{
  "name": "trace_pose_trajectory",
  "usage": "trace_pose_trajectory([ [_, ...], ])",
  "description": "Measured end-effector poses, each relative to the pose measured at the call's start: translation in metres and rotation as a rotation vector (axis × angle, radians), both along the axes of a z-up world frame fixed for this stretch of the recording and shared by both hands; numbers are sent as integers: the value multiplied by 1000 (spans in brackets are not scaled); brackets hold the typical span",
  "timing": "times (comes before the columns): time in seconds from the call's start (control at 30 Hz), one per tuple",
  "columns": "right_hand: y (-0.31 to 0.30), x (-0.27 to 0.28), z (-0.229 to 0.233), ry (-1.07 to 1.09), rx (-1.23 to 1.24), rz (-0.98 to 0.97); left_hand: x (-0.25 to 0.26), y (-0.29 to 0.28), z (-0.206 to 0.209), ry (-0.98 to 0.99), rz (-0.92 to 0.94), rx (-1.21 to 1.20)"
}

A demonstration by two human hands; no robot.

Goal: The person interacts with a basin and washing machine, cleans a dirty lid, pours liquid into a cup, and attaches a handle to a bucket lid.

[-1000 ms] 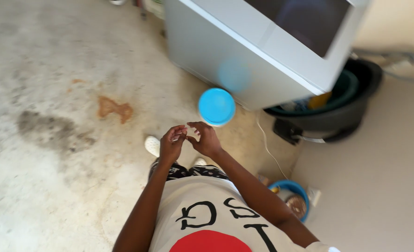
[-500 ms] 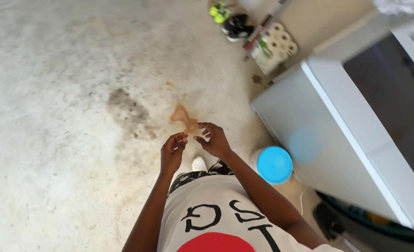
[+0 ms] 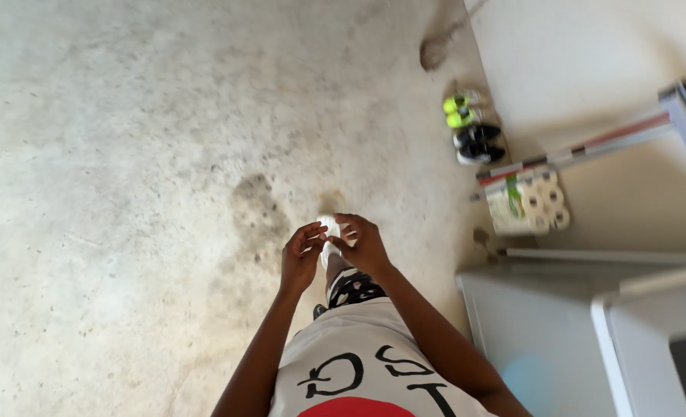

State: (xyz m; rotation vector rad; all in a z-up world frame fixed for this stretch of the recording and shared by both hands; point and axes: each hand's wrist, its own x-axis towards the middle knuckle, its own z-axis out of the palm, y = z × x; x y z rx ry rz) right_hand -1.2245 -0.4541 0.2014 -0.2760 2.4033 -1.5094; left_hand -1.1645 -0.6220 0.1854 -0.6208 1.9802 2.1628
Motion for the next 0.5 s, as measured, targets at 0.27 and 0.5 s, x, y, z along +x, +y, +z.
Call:
trace_pose_trajectory([
  [0.27, -81, -227, 10, 55, 55, 212, -197, -73, 25, -69, 101, -116],
  [0.5, -157, -384, 8, 78, 8, 257, -325, -140, -8, -73, 220, -81],
])
